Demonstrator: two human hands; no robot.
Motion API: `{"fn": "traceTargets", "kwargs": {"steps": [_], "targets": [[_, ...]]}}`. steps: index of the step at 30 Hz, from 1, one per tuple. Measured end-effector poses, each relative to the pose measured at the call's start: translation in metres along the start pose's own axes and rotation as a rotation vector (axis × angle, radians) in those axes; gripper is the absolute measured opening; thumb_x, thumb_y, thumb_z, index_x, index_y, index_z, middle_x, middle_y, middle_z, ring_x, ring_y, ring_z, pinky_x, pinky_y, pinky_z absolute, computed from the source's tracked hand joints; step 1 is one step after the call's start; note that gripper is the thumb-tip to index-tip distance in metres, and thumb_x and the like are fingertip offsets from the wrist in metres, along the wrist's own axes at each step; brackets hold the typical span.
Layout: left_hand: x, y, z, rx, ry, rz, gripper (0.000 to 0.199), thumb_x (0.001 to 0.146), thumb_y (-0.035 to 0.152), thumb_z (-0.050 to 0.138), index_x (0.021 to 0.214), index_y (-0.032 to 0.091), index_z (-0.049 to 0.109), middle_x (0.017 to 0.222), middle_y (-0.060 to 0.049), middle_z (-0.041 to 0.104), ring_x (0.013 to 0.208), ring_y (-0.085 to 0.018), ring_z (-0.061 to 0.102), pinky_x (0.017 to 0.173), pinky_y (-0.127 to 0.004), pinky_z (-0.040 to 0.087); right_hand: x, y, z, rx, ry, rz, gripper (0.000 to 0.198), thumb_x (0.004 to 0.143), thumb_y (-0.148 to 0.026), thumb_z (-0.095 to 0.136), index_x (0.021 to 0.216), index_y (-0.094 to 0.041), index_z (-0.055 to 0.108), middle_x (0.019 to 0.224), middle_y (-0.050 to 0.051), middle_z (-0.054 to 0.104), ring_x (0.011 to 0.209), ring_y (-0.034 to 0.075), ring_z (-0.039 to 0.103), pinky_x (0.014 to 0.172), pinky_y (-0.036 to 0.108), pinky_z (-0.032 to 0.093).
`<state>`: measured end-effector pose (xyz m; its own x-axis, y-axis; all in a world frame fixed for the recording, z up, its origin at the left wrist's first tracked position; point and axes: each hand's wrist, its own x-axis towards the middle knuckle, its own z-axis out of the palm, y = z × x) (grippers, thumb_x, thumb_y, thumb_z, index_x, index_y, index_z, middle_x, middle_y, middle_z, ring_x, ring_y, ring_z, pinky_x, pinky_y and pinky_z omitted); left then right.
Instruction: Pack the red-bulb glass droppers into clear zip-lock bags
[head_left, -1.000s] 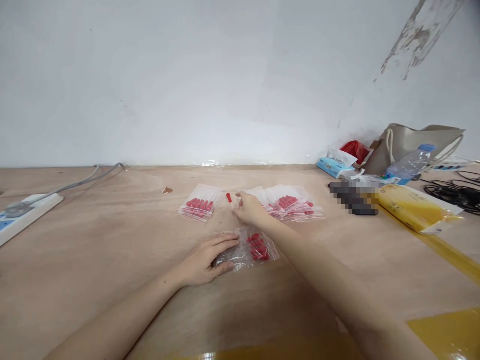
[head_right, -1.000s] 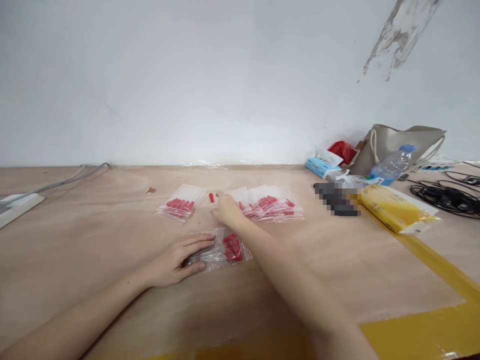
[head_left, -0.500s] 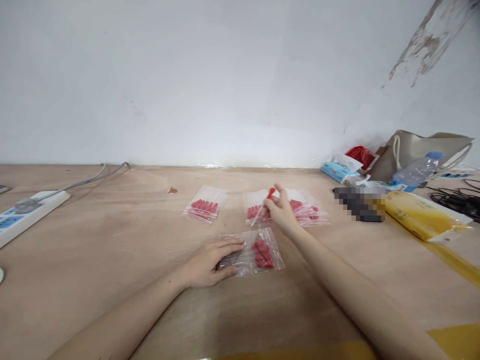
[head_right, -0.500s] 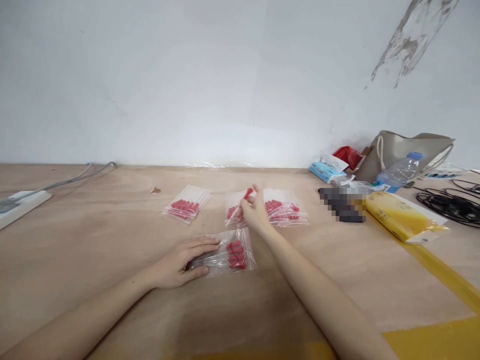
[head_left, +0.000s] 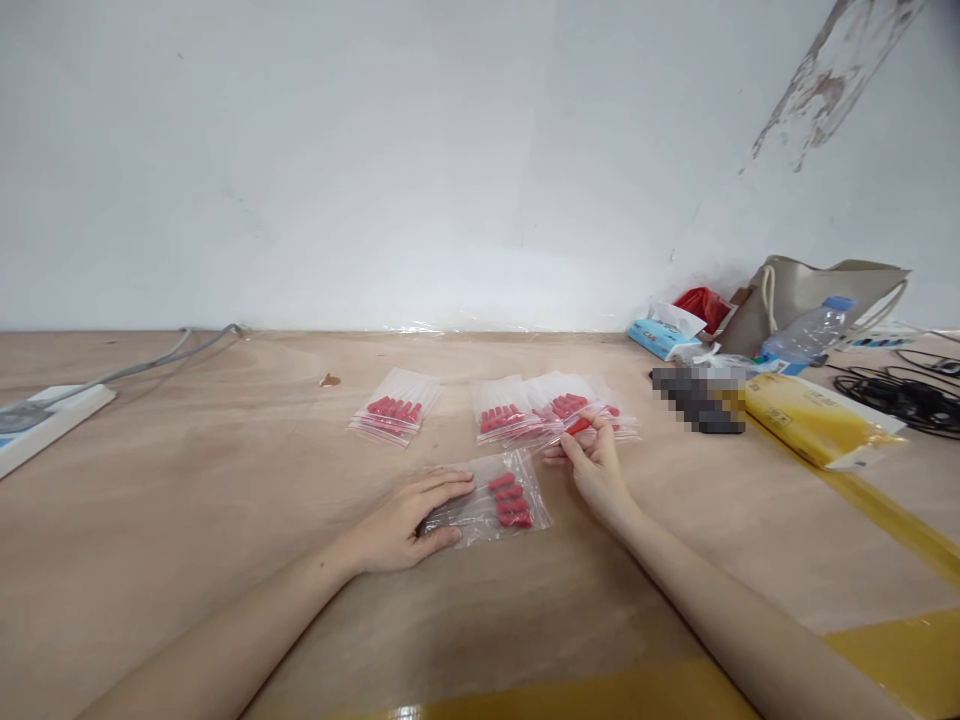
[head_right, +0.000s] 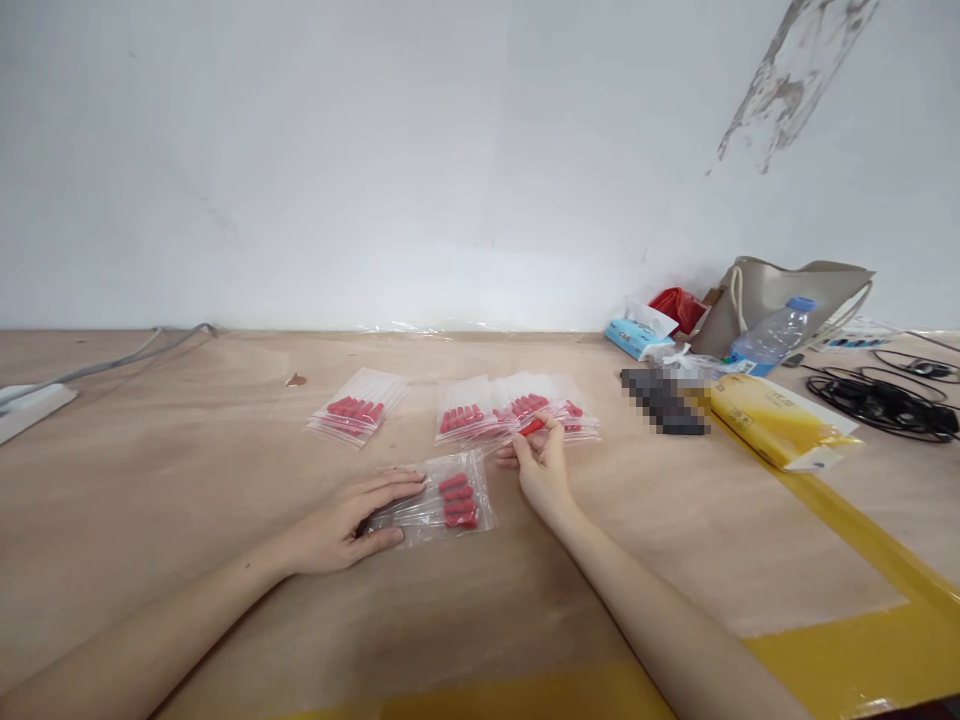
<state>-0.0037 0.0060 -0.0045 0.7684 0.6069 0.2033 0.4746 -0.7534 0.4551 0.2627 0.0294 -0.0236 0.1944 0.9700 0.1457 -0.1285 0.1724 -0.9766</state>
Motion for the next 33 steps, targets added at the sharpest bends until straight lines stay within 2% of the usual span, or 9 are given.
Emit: {"fn": "traceTargets", "kwargs": {"steps": [3, 7, 11, 14, 18, 20, 24, 29, 33], "targets": [[0.0, 0.003, -0.001, 0.001, 0.005, -0.026, 0.053, 0.086, 0.035, 0.048, 0.135, 0.025, 0.029, 0.136, -0.006, 0.038, 0.123, -0.023, 0.037, 0.101, -0.04, 0.033, -0.006, 0.003, 0.006, 0.091, -0.048, 0.107, 0.047, 0.069, -0.051, 0.058, 0.097, -0.027, 0.028, 0.068, -0.004, 0.055, 0.062, 0.018, 0.063, 0.057, 0.036, 0.052], [-0.001, 0.005, -0.002, -0.001, -0.002, -0.047, 0.057, 0.087, 0.036, 0.047, 0.137, 0.027, 0.022, 0.139, -0.006, 0.034, 0.124, -0.023, 0.035, 0.101, -0.039, 0.032, -0.014, 0.0, 0.01, 0.131, -0.152, 0.195, 0.039, 0.07, -0.048, 0.059, 0.089, -0.025, 0.035, 0.069, -0.004, 0.058, 0.06, 0.013, 0.061, 0.057, 0.03, 0.05], [-0.002, 0.006, -0.003, 0.003, 0.003, -0.072, 0.06, 0.086, 0.038, 0.047, 0.138, 0.026, 0.019, 0.14, -0.007, 0.032, 0.124, -0.025, 0.034, 0.101, -0.041, 0.031, -0.015, -0.008, 0.007, -0.052, -0.306, 0.254, 0.032, 0.069, -0.045, 0.062, 0.08, -0.02, 0.045, 0.053, -0.007, 0.052, 0.042, 0.007, 0.049, 0.04, 0.018, 0.038], [-0.002, 0.006, -0.003, -0.007, 0.004, -0.082, 0.061, 0.086, 0.037, 0.048, 0.138, 0.025, 0.019, 0.139, -0.007, 0.032, 0.124, -0.025, 0.035, 0.101, -0.041, 0.031, -0.011, -0.013, 0.004, -0.155, -0.421, 0.301, 0.033, 0.068, -0.045, 0.062, 0.084, -0.019, 0.05, 0.043, -0.01, 0.045, 0.033, 0.005, 0.039, 0.032, 0.015, 0.026], [-0.002, 0.005, -0.002, -0.023, -0.005, -0.088, 0.063, 0.086, 0.037, 0.048, 0.139, 0.026, 0.016, 0.139, -0.007, 0.032, 0.123, -0.025, 0.035, 0.101, -0.041, 0.032, -0.007, -0.013, 0.006, -0.216, -0.543, 0.329, 0.036, 0.069, -0.044, 0.06, 0.092, -0.016, 0.06, 0.038, -0.009, 0.046, 0.03, 0.004, 0.035, 0.032, 0.014, 0.025], [-0.002, 0.003, -0.001, -0.019, -0.004, -0.083, 0.063, 0.086, 0.036, 0.048, 0.139, 0.026, 0.015, 0.14, -0.007, 0.031, 0.124, -0.024, 0.034, 0.101, -0.04, 0.031, -0.007, -0.012, 0.011, -0.228, -0.52, 0.321, 0.039, 0.068, -0.044, 0.06, 0.094, -0.015, 0.063, 0.036, -0.009, 0.045, 0.03, 0.004, 0.035, 0.032, 0.015, 0.026], [-0.002, 0.003, -0.001, -0.004, -0.003, -0.072, 0.062, 0.086, 0.035, 0.047, 0.139, 0.026, 0.015, 0.14, -0.006, 0.031, 0.124, -0.023, 0.034, 0.101, -0.038, 0.031, -0.01, -0.008, 0.021, -0.19, -0.36, 0.296, 0.037, 0.065, -0.045, 0.063, 0.087, -0.016, 0.067, 0.037, -0.007, 0.046, 0.029, 0.004, 0.032, 0.031, 0.017, 0.026], [-0.002, 0.004, -0.002, 0.006, -0.012, -0.061, 0.06, 0.087, 0.035, 0.045, 0.138, 0.026, 0.015, 0.14, -0.006, 0.03, 0.125, -0.022, 0.033, 0.102, -0.037, 0.03, -0.012, 0.004, 0.025, -0.187, -0.251, 0.15, 0.027, 0.059, -0.041, 0.071, 0.064, -0.016, 0.062, 0.062, 0.003, 0.064, 0.051, 0.013, 0.056, 0.045, 0.024, 0.044], [-0.003, 0.002, -0.001, 0.016, -0.008, -0.06, 0.061, 0.087, 0.035, 0.046, 0.138, 0.025, 0.015, 0.14, -0.007, 0.03, 0.125, -0.023, 0.033, 0.102, -0.038, 0.03, -0.012, 0.009, 0.023, -0.197, -0.294, 0.101, 0.023, 0.063, -0.04, 0.068, 0.066, -0.017, 0.063, 0.066, 0.004, 0.066, 0.06, 0.017, 0.06, 0.055, 0.029, 0.049]]}}
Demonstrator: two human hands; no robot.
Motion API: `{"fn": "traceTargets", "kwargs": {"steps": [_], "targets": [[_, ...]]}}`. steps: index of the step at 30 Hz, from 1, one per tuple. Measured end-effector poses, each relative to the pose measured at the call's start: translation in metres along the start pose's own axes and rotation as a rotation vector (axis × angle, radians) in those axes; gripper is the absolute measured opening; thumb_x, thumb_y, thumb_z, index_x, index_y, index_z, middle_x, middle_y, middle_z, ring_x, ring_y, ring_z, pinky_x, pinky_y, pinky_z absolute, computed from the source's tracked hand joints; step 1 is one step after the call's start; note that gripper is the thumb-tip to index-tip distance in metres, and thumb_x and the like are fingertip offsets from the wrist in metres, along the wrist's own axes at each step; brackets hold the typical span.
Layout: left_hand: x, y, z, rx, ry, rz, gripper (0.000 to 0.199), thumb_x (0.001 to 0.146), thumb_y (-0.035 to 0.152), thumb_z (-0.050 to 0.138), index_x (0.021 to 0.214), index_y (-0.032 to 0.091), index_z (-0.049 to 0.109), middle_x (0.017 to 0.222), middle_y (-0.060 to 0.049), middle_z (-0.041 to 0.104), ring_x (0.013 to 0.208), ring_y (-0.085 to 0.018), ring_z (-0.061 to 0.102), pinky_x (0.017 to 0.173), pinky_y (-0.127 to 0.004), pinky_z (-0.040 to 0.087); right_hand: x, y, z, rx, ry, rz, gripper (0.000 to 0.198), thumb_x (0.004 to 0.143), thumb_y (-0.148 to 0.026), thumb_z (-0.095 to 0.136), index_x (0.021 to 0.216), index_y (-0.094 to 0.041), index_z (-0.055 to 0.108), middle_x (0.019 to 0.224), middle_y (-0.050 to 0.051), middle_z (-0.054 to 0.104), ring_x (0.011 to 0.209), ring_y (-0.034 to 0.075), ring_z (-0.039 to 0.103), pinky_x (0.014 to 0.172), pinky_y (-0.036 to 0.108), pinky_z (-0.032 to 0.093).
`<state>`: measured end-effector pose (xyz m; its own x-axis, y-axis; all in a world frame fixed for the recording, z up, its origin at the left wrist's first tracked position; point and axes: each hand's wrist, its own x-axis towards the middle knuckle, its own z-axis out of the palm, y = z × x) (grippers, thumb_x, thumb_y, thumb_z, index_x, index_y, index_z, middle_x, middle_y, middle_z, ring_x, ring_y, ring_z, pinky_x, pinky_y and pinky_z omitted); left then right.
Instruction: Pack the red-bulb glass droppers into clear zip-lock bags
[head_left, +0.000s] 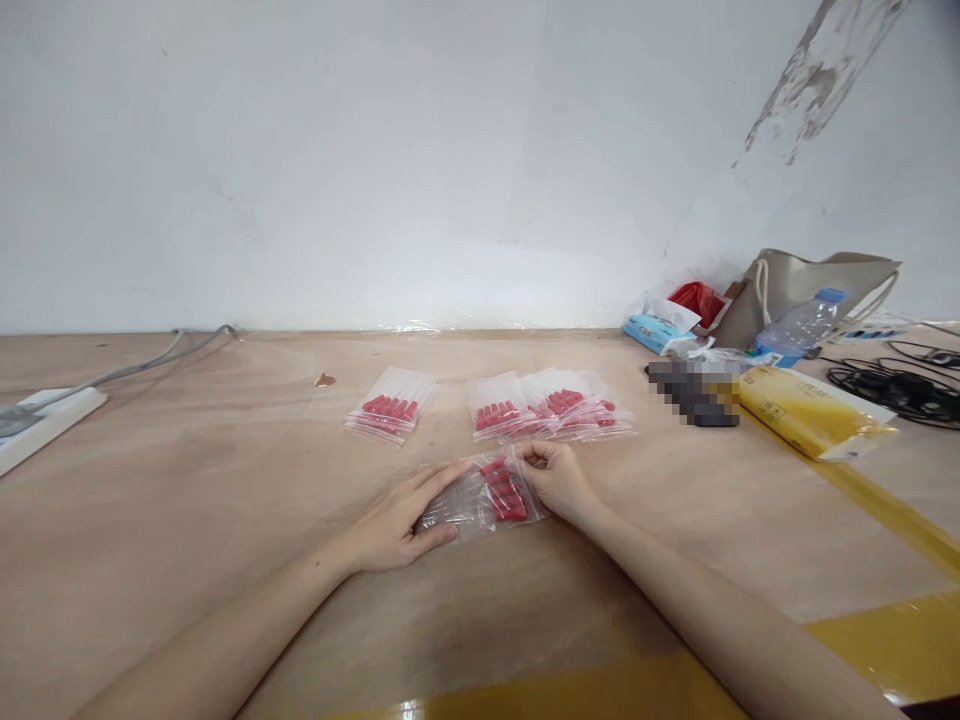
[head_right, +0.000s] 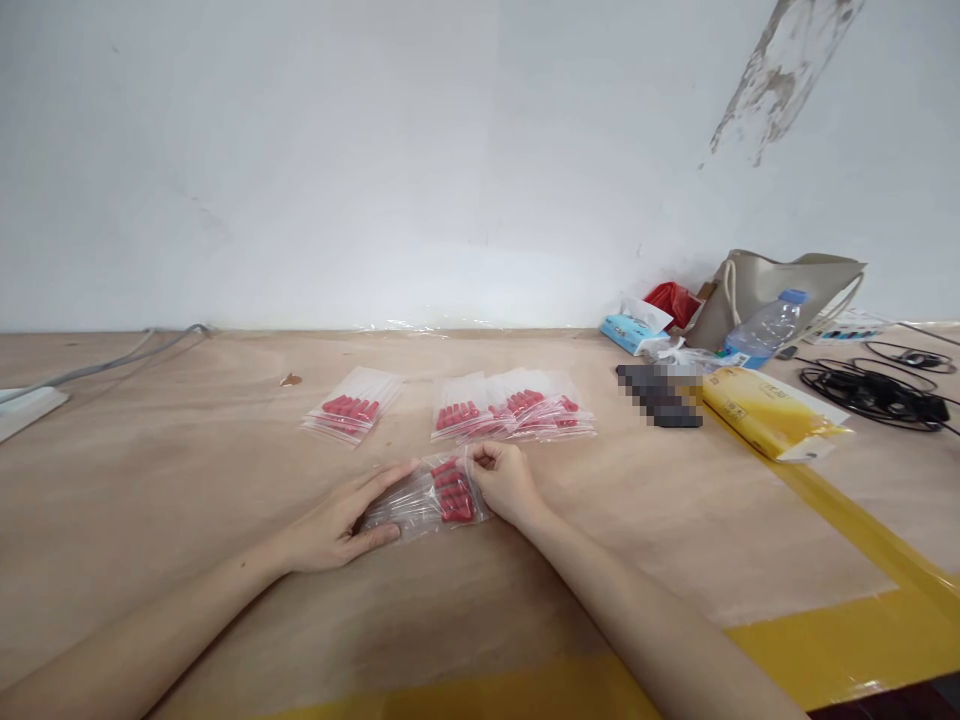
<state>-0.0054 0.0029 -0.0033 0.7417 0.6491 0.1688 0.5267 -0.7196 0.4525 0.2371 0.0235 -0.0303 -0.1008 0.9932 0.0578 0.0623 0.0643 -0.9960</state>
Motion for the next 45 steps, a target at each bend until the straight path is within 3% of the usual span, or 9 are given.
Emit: {"fn": "traceTargets", "kwargs": {"steps": [8, 14, 20, 24, 29, 32, 38, 42, 45], "targets": [[0.0, -0.002, 0.001, -0.008, 0.014, 0.006, 0.06, 0.087, 0.035, 0.047, 0.138, 0.025, 0.017, 0.139, -0.007, 0.032, 0.124, -0.023, 0.034, 0.101, -0.038, 0.032, 0.001, -0.011, -0.013, -0.034, -0.268, 0.176, 0.027, 0.065, -0.039, 0.062, 0.076, -0.014, 0.066, 0.06, 0.0, 0.063, 0.04, 0.006, 0.046, 0.038, 0.019, 0.031], [0.0, -0.001, 0.001, -0.025, 0.014, 0.008, 0.058, 0.086, 0.036, 0.048, 0.137, 0.025, 0.021, 0.138, -0.007, 0.034, 0.123, -0.023, 0.035, 0.101, -0.039, 0.033, 0.0, -0.006, -0.013, -0.078, -0.197, 0.12, 0.017, 0.067, -0.031, 0.06, 0.074, -0.016, 0.055, 0.06, -0.003, 0.058, 0.042, 0.006, 0.046, 0.037, 0.017, 0.031], [0.007, -0.01, -0.013, 0.1, 0.165, -0.006, 0.038, 0.089, 0.034, 0.044, 0.125, 0.025, 0.044, 0.133, -0.006, 0.039, 0.12, -0.021, 0.039, 0.099, -0.037, 0.034, -0.001, -0.011, -0.018, -0.012, -0.103, 0.201, 0.037, 0.066, -0.027, 0.058, 0.1, -0.019, 0.046, 0.049, -0.011, 0.049, 0.031, 0.004, 0.036, 0.032, 0.016, 0.025], [0.022, -0.038, -0.032, 0.413, 0.285, -0.088, 0.034, 0.088, 0.036, 0.043, 0.117, 0.022, 0.052, 0.124, -0.009, 0.048, 0.114, -0.025, 0.043, 0.097, -0.044, 0.032, 0.001, -0.014, -0.019, -0.032, -0.134, 0.251, 0.027, 0.078, -0.041, 0.043, 0.071, -0.017, 0.052, 0.032, -0.009, 0.037, 0.027, 0.005, 0.028, 0.03, 0.017, 0.018], [0.04, -0.07, -0.045, 0.589, 0.142, -0.095, 0.037, 0.087, 0.044, 0.042, 0.118, 0.028, 0.052, 0.124, -0.007, 0.049, 0.117, -0.029, 0.039, 0.096, -0.049, 0.028, 0.0, -0.011, -0.01, -0.136, -0.113, 0.104, 0.031, 0.064, -0.044, 0.065, 0.066, -0.016, 0.051, 0.052, -0.005, 0.054, 0.044, 0.006, 0.046, 0.042, 0.018, 0.033], [0.039, -0.078, -0.043, 0.62, 0.113, -0.099, 0.032, 0.088, 0.041, 0.039, 0.114, 0.029, 0.054, 0.121, -0.005, 0.052, 0.111, -0.026, 0.045, 0.093, -0.044, 0.032, -0.002, -0.012, -0.009, -0.075, -0.154, 0.098, 0.033, 0.065, -0.047, 0.063, 0.067, -0.018, 0.046, 0.05, -0.007, 0.052, 0.04, 0.005, 0.043, 0.039, 0.017, 0.032], [0.008, -0.082, -0.034, 0.678, 0.292, -0.254, 0.032, 0.088, 0.038, 0.036, 0.102, 0.021, 0.059, 0.115, -0.011, 0.054, 0.108, -0.032, 0.044, 0.088, -0.053, 0.031, 0.003, -0.028, 0.0, 0.042, -0.078, 0.116, 0.026, 0.076, -0.041, 0.053, 0.073, -0.021, 0.037, 0.036, -0.01, 0.045, 0.028, 0.007, 0.041, 0.029, 0.015, 0.03], [-0.006, -0.079, -0.03, 0.711, 0.42, -0.324, 0.031, 0.088, 0.038, 0.037, 0.099, 0.02, 0.059, 0.116, -0.012, 0.052, 0.112, -0.033, 0.041, 0.094, -0.059, 0.024, 0.017, -0.038, 0.037, 0.264, 0.06, 0.272, 0.014, 0.082, -0.021, 0.046, 0.074, -0.02, 0.035, 0.048, -0.007, 0.053, 0.042, 0.009, 0.056, 0.044, 0.02, 0.047], [-0.006, -0.066, -0.025, 0.64, 0.454, -0.271, 0.03, 0.089, 0.036, 0.035, 0.101, 0.02, 0.058, 0.117, -0.01, 0.052, 0.113, -0.027, 0.043, 0.099, -0.05, 0.029, 0.026, -0.038, 0.062, 0.337, 0.044, 0.379, 0.011, 0.083, -0.016, 0.043, 0.078, -0.02, 0.034, 0.059, -0.004, 0.056, 0.048, 0.009, 0.059, 0.054, 0.024, 0.051]]}}
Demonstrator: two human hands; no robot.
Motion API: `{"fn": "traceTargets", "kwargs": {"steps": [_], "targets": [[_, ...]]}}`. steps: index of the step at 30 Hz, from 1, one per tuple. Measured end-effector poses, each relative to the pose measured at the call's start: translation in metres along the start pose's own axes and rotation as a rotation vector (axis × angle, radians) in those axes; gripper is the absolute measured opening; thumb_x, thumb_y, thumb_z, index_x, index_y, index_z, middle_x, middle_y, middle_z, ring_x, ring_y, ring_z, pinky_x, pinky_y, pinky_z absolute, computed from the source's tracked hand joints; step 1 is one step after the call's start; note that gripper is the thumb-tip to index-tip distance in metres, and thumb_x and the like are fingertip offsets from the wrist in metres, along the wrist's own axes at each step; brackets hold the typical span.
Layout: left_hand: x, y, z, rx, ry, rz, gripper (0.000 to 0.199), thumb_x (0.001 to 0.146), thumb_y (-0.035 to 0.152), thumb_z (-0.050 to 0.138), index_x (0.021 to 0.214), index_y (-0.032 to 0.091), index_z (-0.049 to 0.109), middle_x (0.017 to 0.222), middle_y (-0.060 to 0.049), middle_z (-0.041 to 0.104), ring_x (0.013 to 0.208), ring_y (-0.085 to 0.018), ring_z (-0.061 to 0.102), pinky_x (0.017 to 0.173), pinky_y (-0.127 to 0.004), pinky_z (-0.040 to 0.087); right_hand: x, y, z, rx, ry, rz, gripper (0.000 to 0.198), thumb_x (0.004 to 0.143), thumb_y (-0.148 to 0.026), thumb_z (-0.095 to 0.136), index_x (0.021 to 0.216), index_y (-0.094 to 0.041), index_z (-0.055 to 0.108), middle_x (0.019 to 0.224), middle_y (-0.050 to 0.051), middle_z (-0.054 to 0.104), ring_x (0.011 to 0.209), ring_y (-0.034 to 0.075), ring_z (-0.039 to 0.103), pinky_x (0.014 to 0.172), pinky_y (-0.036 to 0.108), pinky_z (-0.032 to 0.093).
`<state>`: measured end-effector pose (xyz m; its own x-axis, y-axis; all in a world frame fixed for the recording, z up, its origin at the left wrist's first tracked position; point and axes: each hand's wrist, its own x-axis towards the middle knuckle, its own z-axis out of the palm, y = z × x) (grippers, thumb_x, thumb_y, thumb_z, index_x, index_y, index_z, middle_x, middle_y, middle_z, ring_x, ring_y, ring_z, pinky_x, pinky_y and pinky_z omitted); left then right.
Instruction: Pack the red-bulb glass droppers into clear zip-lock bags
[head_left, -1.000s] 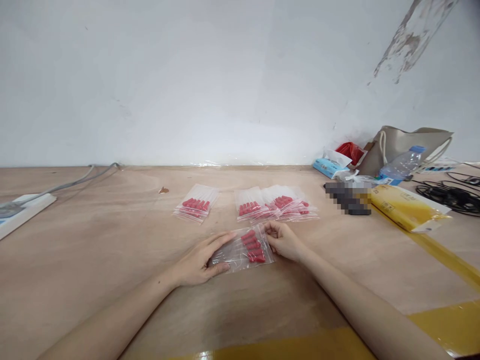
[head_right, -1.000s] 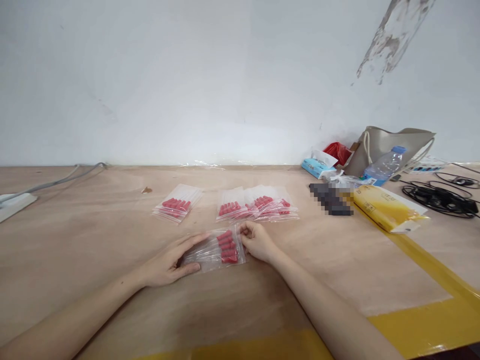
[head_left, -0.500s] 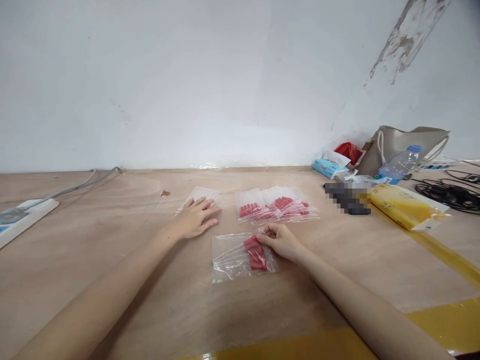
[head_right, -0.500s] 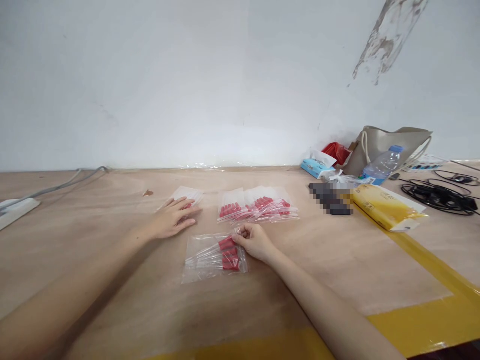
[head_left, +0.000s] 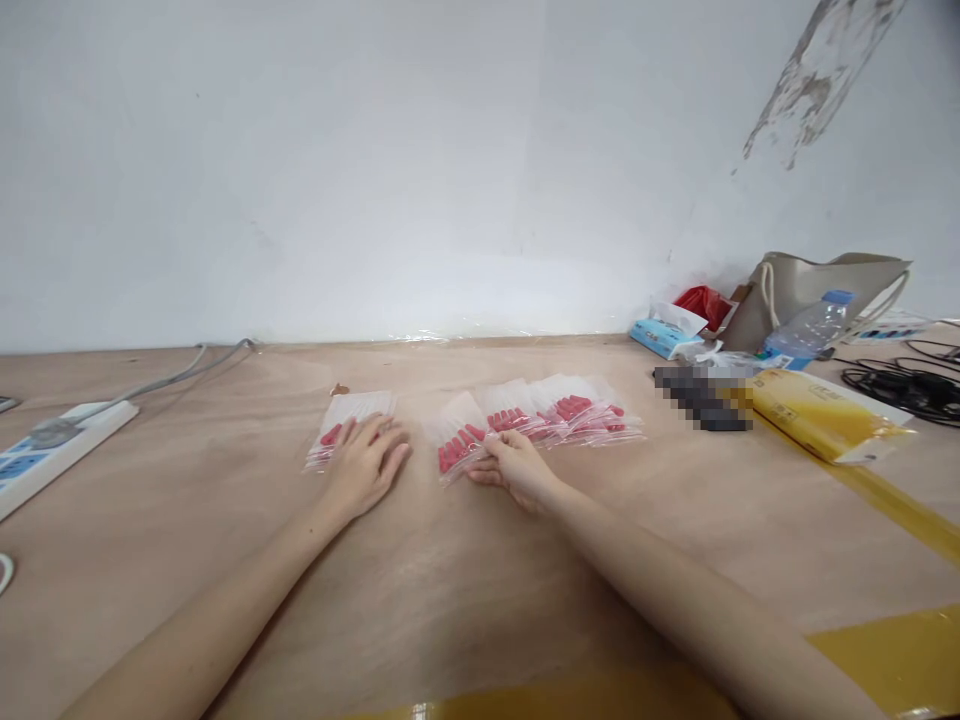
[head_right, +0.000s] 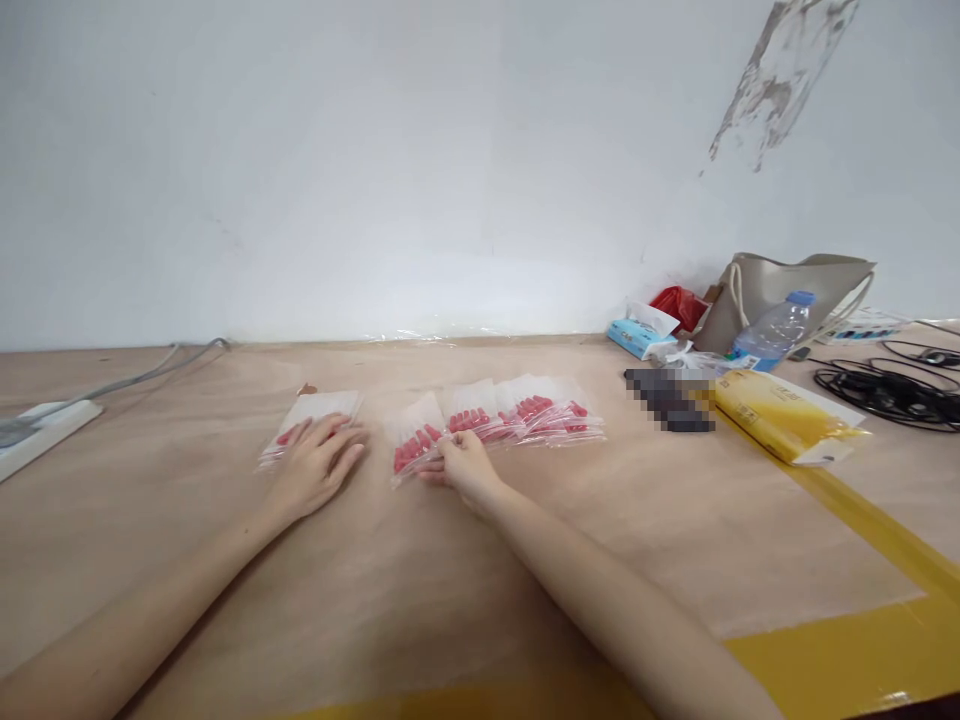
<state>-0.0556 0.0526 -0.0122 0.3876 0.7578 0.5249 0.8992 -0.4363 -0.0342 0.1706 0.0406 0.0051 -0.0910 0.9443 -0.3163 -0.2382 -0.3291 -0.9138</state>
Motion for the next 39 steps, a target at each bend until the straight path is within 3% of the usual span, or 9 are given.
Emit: {"fn": "traceTargets", "kwargs": {"steps": [3, 6, 9, 11, 13, 17, 24, 32, 39], "targets": [[-0.003, 0.019, -0.003, -0.245, -0.027, 0.101, 0.034, 0.088, 0.036, 0.04, 0.114, 0.018, 0.053, 0.123, -0.009, 0.049, 0.115, -0.024, 0.044, 0.097, -0.039, 0.038, 0.004, -0.001, 0.002, -0.355, -0.04, -0.012, 0.009, 0.081, -0.02, 0.048, 0.083, -0.019, 0.039, 0.063, -0.001, 0.057, 0.049, 0.012, 0.059, 0.053, 0.027, 0.049], [-0.004, 0.033, -0.002, -0.36, -0.086, 0.176, 0.043, 0.085, 0.037, 0.047, 0.125, 0.022, 0.045, 0.13, -0.009, 0.044, 0.118, -0.025, 0.044, 0.096, -0.039, 0.04, 0.006, -0.011, -0.013, -0.955, 0.041, -0.38, 0.014, 0.079, -0.03, 0.053, 0.077, -0.017, 0.05, 0.066, 0.003, 0.059, 0.06, 0.016, 0.058, 0.057, 0.027, 0.044], [0.003, 0.037, 0.004, -0.412, -0.115, 0.201, 0.039, 0.087, 0.031, 0.045, 0.125, 0.023, 0.046, 0.128, -0.008, 0.047, 0.115, -0.022, 0.048, 0.095, -0.037, 0.042, 0.013, -0.022, -0.028, -1.304, 0.039, -0.833, 0.015, 0.08, -0.029, 0.052, 0.08, -0.017, 0.06, 0.081, 0.006, 0.06, 0.076, 0.016, 0.056, 0.066, 0.026, 0.041], [0.01, 0.035, 0.008, -0.424, -0.136, 0.196, 0.035, 0.089, 0.029, 0.041, 0.122, 0.021, 0.05, 0.126, -0.007, 0.05, 0.114, -0.021, 0.049, 0.095, -0.037, 0.042, 0.021, -0.025, -0.035, -1.433, -0.063, -0.982, 0.016, 0.08, -0.028, 0.052, 0.085, -0.017, 0.063, 0.087, 0.007, 0.059, 0.081, 0.016, 0.054, 0.069, 0.026, 0.039], [0.017, 0.033, 0.012, -0.418, -0.163, 0.198, 0.035, 0.09, 0.029, 0.04, 0.122, 0.02, 0.05, 0.126, -0.007, 0.05, 0.115, -0.02, 0.048, 0.097, -0.037, 0.041, 0.029, -0.023, -0.039, -1.547, -0.059, -1.001, 0.018, 0.081, -0.03, 0.052, 0.081, -0.017, 0.065, 0.085, 0.007, 0.059, 0.082, 0.018, 0.053, 0.07, 0.029, 0.038], [0.016, 0.031, 0.014, -0.349, -0.111, 0.183, 0.039, 0.09, 0.03, 0.041, 0.128, 0.02, 0.043, 0.131, -0.008, 0.045, 0.118, -0.022, 0.045, 0.096, -0.038, 0.041, 0.032, -0.017, -0.043, -1.587, 0.081, -0.946, 0.025, 0.083, -0.033, 0.049, 0.075, -0.016, 0.065, 0.083, 0.008, 0.059, 0.077, 0.018, 0.052, 0.071, 0.031, 0.036], [0.001, 0.021, 0.017, -0.245, 0.049, 0.237, 0.029, 0.089, 0.026, 0.04, 0.109, 0.015, 0.059, 0.112, -0.011, 0.06, 0.098, -0.022, 0.06, 0.082, -0.036, 0.051, 0.021, -0.002, -0.037, -1.498, -0.215, -1.262, 0.026, 0.075, -0.024, 0.055, 0.1, -0.019, 0.059, 0.092, 0.004, 0.059, 0.084, 0.017, 0.05, 0.073, 0.03, 0.033], [0.008, 0.014, 0.02, -0.242, 0.112, 0.218, 0.029, 0.087, 0.019, 0.039, 0.104, 0.017, 0.061, 0.107, -0.008, 0.063, 0.095, -0.018, 0.062, 0.082, -0.032, 0.052, 0.044, 0.011, -0.031, -1.68, -0.09, -1.419, 0.021, 0.085, -0.013, 0.043, 0.074, -0.015, 0.061, 0.068, 0.004, 0.06, 0.065, 0.013, 0.05, 0.064, 0.027, 0.028], [0.009, 0.007, 0.027, -0.175, 0.161, 0.218, 0.026, 0.089, 0.026, 0.04, 0.095, 0.019, 0.065, 0.098, -0.006, 0.067, 0.087, -0.018, 0.064, 0.077, -0.031, 0.054, 0.048, 0.009, -0.032, -1.641, -0.021, -1.393, 0.022, 0.086, -0.012, 0.041, 0.081, -0.014, 0.062, 0.068, 0.004, 0.061, 0.065, 0.014, 0.051, 0.065, 0.028, 0.028]]}}
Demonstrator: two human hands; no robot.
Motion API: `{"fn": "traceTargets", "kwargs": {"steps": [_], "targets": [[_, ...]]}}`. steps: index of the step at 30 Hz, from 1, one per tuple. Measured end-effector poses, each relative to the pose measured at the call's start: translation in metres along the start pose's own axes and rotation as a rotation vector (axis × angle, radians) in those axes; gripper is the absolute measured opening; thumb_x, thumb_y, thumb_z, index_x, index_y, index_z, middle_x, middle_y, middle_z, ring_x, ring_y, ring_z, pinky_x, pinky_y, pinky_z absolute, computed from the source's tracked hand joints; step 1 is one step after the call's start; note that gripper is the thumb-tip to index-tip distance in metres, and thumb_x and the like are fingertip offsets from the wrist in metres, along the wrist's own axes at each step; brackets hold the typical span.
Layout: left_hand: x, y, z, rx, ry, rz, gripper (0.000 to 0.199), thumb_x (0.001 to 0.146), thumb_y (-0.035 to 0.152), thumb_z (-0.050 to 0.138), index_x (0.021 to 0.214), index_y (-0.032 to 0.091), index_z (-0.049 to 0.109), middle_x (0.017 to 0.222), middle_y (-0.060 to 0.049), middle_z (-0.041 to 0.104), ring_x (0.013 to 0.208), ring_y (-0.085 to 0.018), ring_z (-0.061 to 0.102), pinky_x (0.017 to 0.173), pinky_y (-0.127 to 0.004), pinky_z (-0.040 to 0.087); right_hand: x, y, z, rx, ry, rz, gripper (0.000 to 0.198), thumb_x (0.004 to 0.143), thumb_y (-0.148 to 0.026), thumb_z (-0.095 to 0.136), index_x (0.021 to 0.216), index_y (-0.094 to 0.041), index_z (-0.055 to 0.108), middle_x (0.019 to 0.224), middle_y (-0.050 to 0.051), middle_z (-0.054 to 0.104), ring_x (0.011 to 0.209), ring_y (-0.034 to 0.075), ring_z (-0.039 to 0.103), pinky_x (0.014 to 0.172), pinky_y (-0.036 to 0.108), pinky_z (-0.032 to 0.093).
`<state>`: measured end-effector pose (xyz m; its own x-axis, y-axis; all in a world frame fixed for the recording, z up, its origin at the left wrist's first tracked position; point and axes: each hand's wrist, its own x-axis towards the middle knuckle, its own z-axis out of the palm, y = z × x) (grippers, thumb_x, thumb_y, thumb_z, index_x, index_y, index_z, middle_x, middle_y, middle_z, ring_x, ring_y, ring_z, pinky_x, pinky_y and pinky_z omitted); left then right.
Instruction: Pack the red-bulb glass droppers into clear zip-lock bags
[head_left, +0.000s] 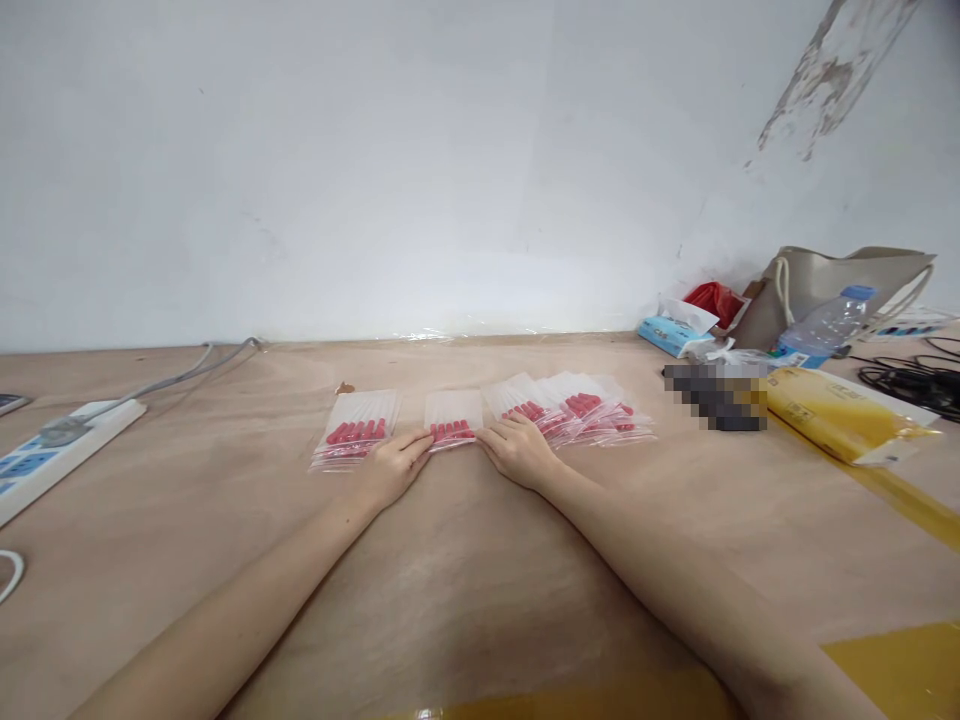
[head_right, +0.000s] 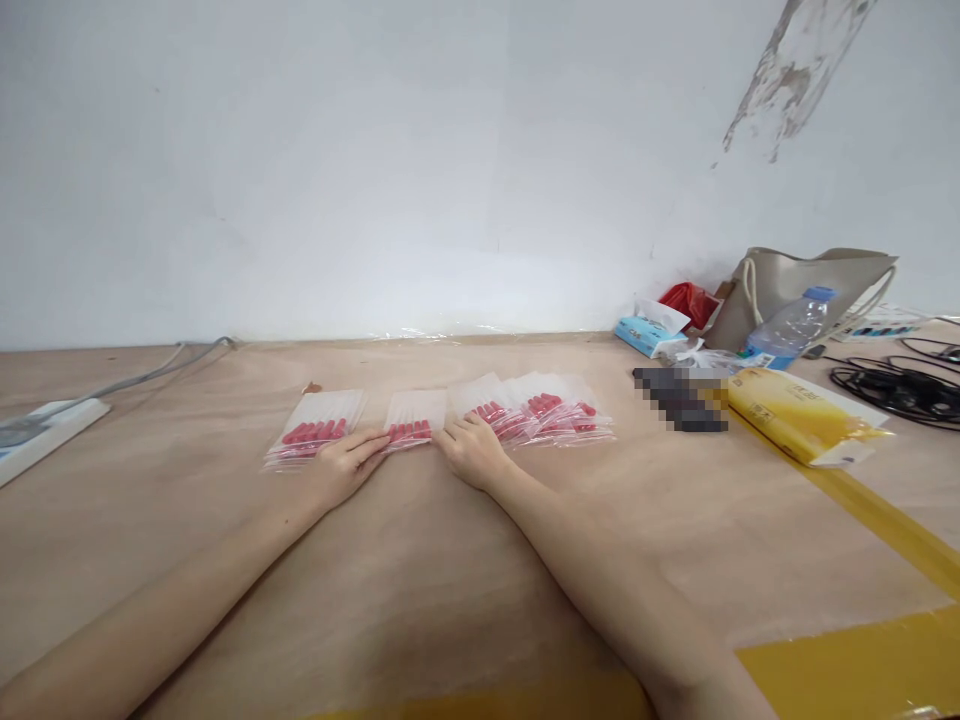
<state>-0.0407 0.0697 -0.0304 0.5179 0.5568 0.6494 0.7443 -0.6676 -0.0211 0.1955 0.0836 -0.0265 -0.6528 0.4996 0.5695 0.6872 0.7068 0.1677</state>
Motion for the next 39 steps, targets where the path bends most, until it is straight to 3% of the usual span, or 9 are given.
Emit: {"fn": "traceTargets", "kwargs": {"steps": [7, 21, 28, 39], "targets": [[-0.004, -0.002, 0.001, 0.06, -0.014, 0.058, 0.03, 0.091, 0.025, 0.036, 0.09, 0.019, 0.065, 0.094, -0.006, 0.067, 0.082, -0.017, 0.065, 0.073, -0.029, 0.054, -0.005, 0.002, -0.002, -0.004, 0.024, 0.027, 0.021, 0.086, -0.016, 0.042, 0.082, -0.017, 0.063, 0.074, 0.005, 0.061, 0.074, 0.016, 0.049, 0.069, 0.029, 0.028], [0.001, 0.0, -0.007, 0.118, -0.038, 0.14, 0.023, 0.09, 0.019, 0.041, 0.082, 0.018, 0.063, 0.085, -0.004, 0.067, 0.073, -0.015, 0.064, 0.065, -0.025, 0.052, -0.004, 0.001, -0.006, -0.098, 0.059, -0.037, 0.025, 0.085, -0.01, 0.038, 0.073, -0.017, 0.059, 0.071, 0.005, 0.057, 0.073, 0.015, 0.044, 0.072, 0.034, 0.024], [0.002, 0.003, -0.005, 0.12, -0.011, 0.155, 0.023, 0.09, 0.021, 0.041, 0.085, 0.018, 0.063, 0.086, -0.003, 0.068, 0.073, -0.014, 0.064, 0.064, -0.024, 0.051, 0.016, -0.021, 0.003, -0.04, 0.088, -0.163, 0.022, 0.089, -0.016, 0.038, 0.091, -0.019, 0.059, 0.081, 0.004, 0.06, 0.078, 0.015, 0.044, 0.075, 0.033, 0.027], [0.002, 0.004, -0.01, 0.111, 0.002, 0.194, 0.024, 0.09, 0.02, 0.04, 0.083, 0.017, 0.063, 0.086, -0.004, 0.067, 0.071, -0.013, 0.064, 0.063, -0.022, 0.051, 0.034, -0.036, 0.014, -0.062, 0.05, -0.182, 0.025, 0.089, -0.014, 0.037, 0.077, -0.016, 0.059, 0.075, 0.004, 0.059, 0.075, 0.015, 0.045, 0.07, 0.033, 0.028]]}}
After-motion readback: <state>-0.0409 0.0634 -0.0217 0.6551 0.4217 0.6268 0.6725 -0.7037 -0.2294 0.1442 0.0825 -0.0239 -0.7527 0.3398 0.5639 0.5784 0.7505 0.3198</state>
